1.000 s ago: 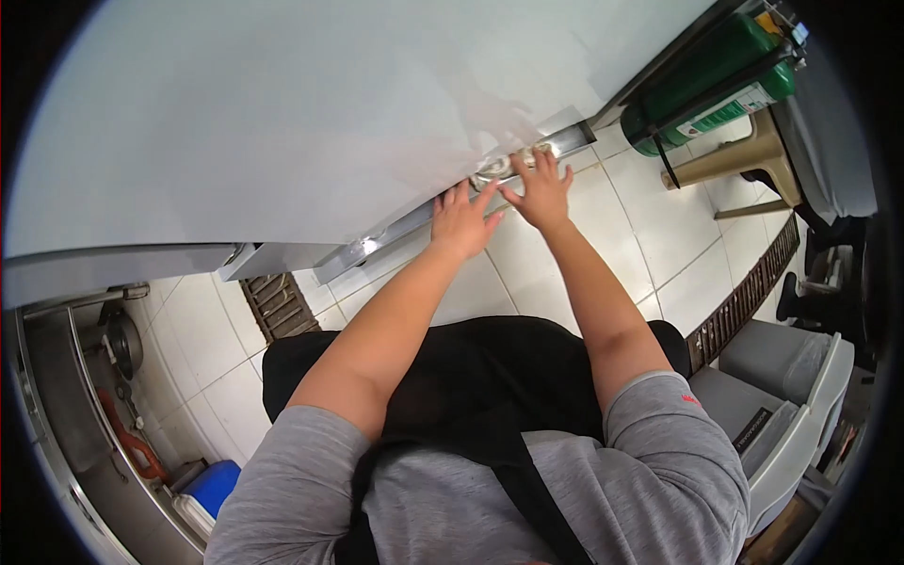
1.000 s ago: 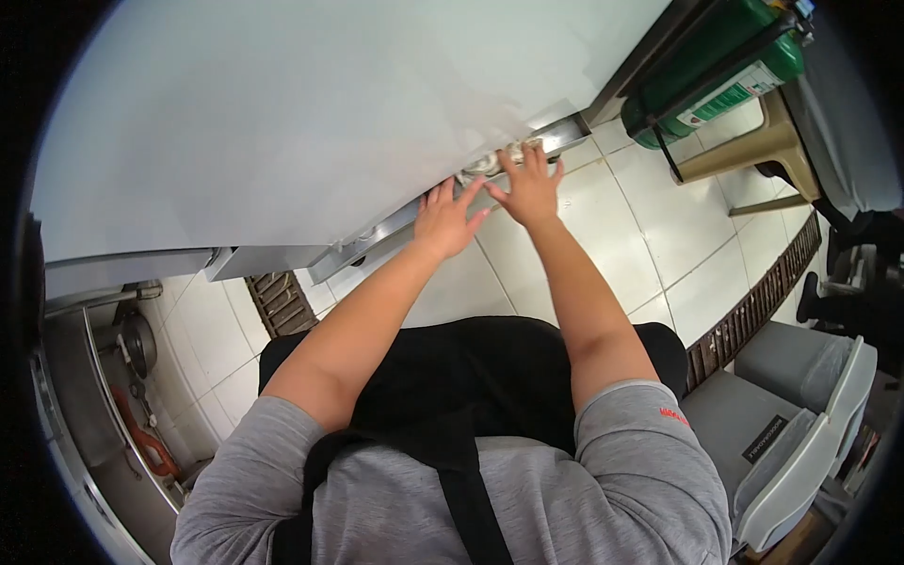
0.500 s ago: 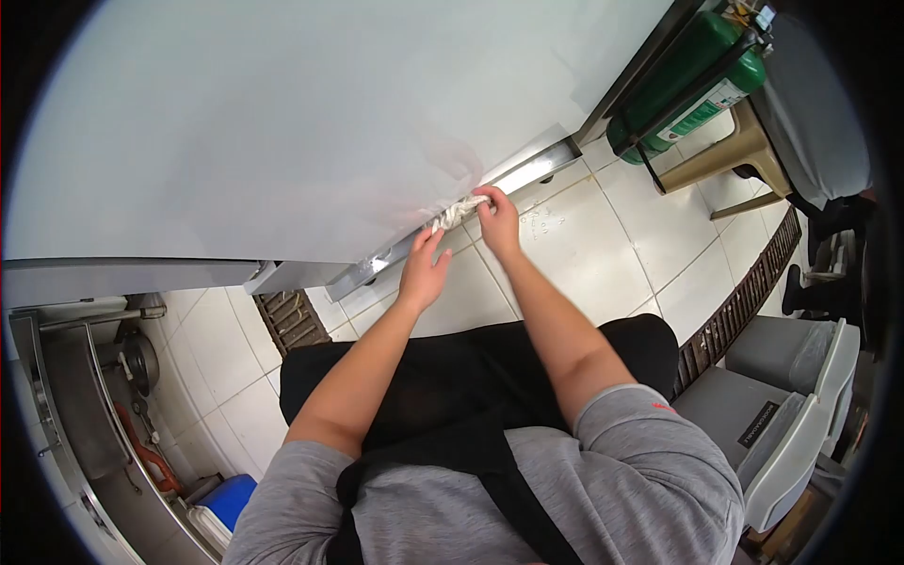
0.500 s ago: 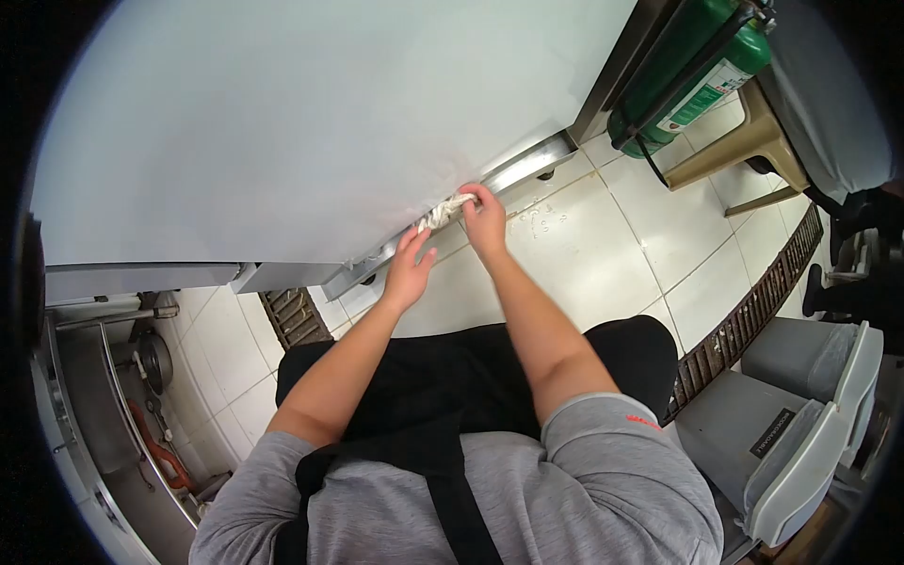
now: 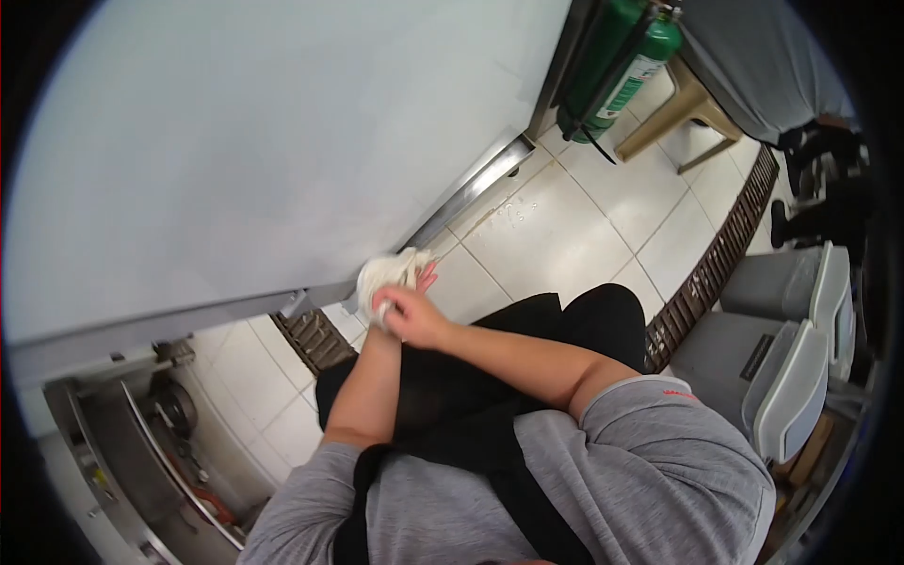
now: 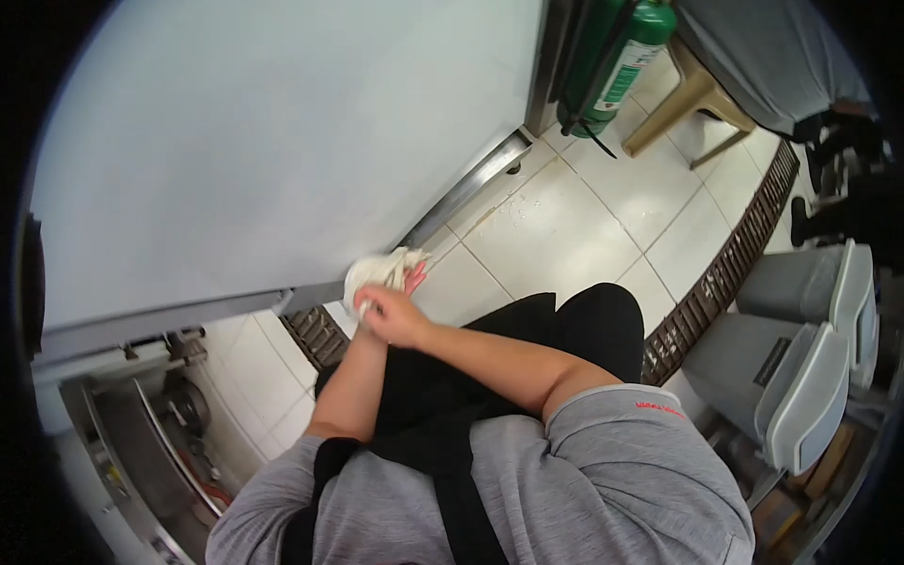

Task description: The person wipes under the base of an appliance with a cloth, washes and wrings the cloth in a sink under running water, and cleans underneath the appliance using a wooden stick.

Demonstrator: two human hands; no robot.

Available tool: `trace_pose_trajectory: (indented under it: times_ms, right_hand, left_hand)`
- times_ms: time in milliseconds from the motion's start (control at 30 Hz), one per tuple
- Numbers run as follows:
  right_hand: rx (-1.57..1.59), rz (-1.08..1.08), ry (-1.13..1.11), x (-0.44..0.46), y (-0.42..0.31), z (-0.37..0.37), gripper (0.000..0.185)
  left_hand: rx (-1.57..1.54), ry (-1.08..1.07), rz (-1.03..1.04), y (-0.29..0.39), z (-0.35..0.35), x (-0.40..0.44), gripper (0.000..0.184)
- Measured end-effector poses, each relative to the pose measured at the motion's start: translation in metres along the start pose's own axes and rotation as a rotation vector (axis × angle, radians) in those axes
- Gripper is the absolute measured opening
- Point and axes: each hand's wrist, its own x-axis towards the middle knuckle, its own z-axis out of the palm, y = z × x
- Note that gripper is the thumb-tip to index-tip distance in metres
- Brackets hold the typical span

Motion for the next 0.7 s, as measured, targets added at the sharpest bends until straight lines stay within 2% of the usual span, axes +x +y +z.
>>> trace_pose_trajectory:
  times_ms: [67,100,167,300,333,367,400,433,500,567,600,667,700]
  right_hand:
    - [0.011,-0.067,-0.123,-0.015,-0.036,0.015,0.018]
    - [0.033,-0.058,-0.091,-0.024,-0.054,0.024,0.018]
    - [0.141,-0.022,-0.183,-0.035,-0.09,0.044,0.02]
    - [0.197,0.112,0.001,-0.038,-0.158,0.09,0.02]
    - [0.243,0.172,0.076,-0.037,-0.173,0.107,0.02]
    - [0.286,0.221,0.143,-0.035,-0.186,0.125,0.019]
    - [0.321,0.257,0.202,-0.029,-0.196,0.142,0.019]
    - [0.229,0.212,0.214,-0.027,-0.202,0.162,0.018]
    - [0.3,0.54,-0.141,-0.012,-0.24,0.186,0.027]
    - [0.419,0.526,-0.153,-0.01,-0.275,0.23,0.043]
    - [0.384,0.465,-0.21,-0.004,-0.298,0.246,0.043]
    - [0.679,0.83,-0.261,-0.004,-0.35,0.281,0.05]
    - [0.629,0.802,-0.343,-0.002,-0.372,0.295,0.05]
  left_hand:
    - [-0.383,0.567,-0.072,0.017,0.082,-0.002,0.052]
    - [-0.467,0.634,0.01,0.019,0.118,-0.013,0.05]
    - [-0.404,0.653,-0.001,0.038,0.154,-0.046,0.047]
    - [-0.071,0.304,0.082,0.088,0.145,-0.169,0.038]
    - [0.084,0.644,0.067,0.1,0.218,-0.155,0.035]
    - [0.178,0.894,0.162,0.107,0.268,-0.161,0.039]
    - [0.153,0.999,0.213,0.112,0.323,-0.154,0.034]
    - [0.121,1.091,0.275,0.12,0.364,-0.151,0.029]
    - [0.07,1.066,0.295,0.143,0.409,-0.182,0.027]
    - [0.146,0.758,0.31,0.167,0.441,-0.212,0.028]
    - [0.167,0.703,0.38,0.179,0.462,-0.207,0.028]
    - [0.163,1.043,0.433,0.191,0.513,-0.22,0.029]
    - [0.232,0.985,0.473,0.202,0.52,-0.239,0.027]
